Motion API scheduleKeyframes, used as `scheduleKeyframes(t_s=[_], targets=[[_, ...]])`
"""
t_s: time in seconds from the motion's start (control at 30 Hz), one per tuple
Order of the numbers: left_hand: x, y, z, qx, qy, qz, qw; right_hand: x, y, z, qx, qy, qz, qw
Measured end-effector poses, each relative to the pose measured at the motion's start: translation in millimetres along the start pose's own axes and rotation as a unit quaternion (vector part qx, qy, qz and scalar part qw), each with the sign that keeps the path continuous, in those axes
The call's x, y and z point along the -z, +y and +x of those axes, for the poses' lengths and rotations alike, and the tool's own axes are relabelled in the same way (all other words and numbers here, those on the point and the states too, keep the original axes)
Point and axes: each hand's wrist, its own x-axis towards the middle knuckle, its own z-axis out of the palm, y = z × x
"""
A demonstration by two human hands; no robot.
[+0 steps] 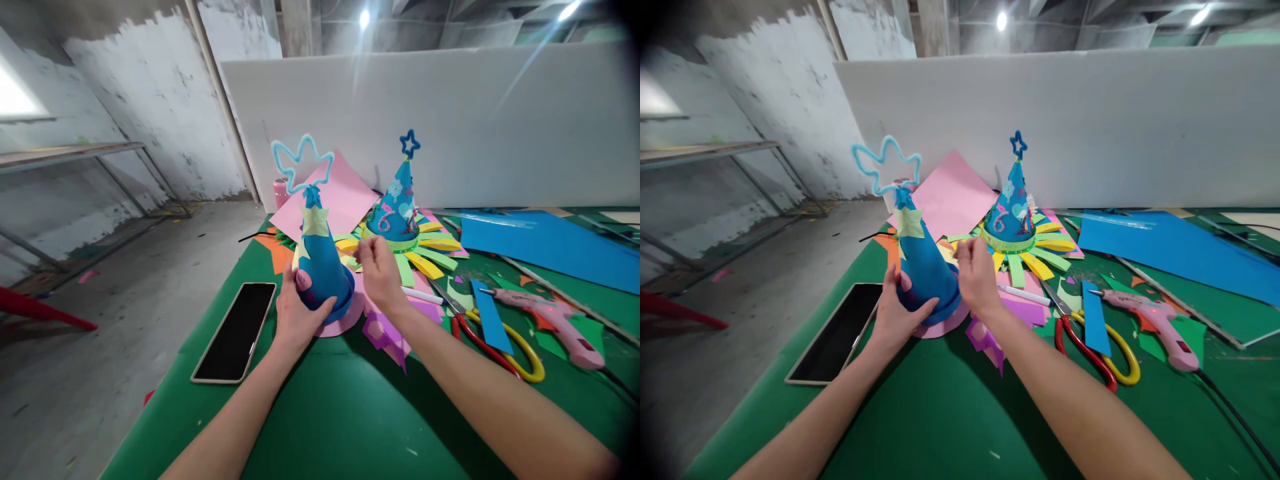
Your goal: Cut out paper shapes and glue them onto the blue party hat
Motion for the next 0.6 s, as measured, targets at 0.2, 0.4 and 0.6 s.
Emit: scheduleKeyframes(t_s=[0.2,0.4,0.6], targets=[[-0.9,5.5,0.1,0.014,0.004,0.007,1.000,32.5,43.9,25.0,-0.143,0.196,0.044,0.969],[-2.1,22.7,5.7,0.035,0.042,0.010,0.998,82.1,63.8,81.4,-0.178,0.302,-0.019,0.936],[-2.8,31.1,10.8,0.067,0.044,-0.001,0.997,92.3,66.4,137.7,-0.126,0.173,-0.104,0.971]])
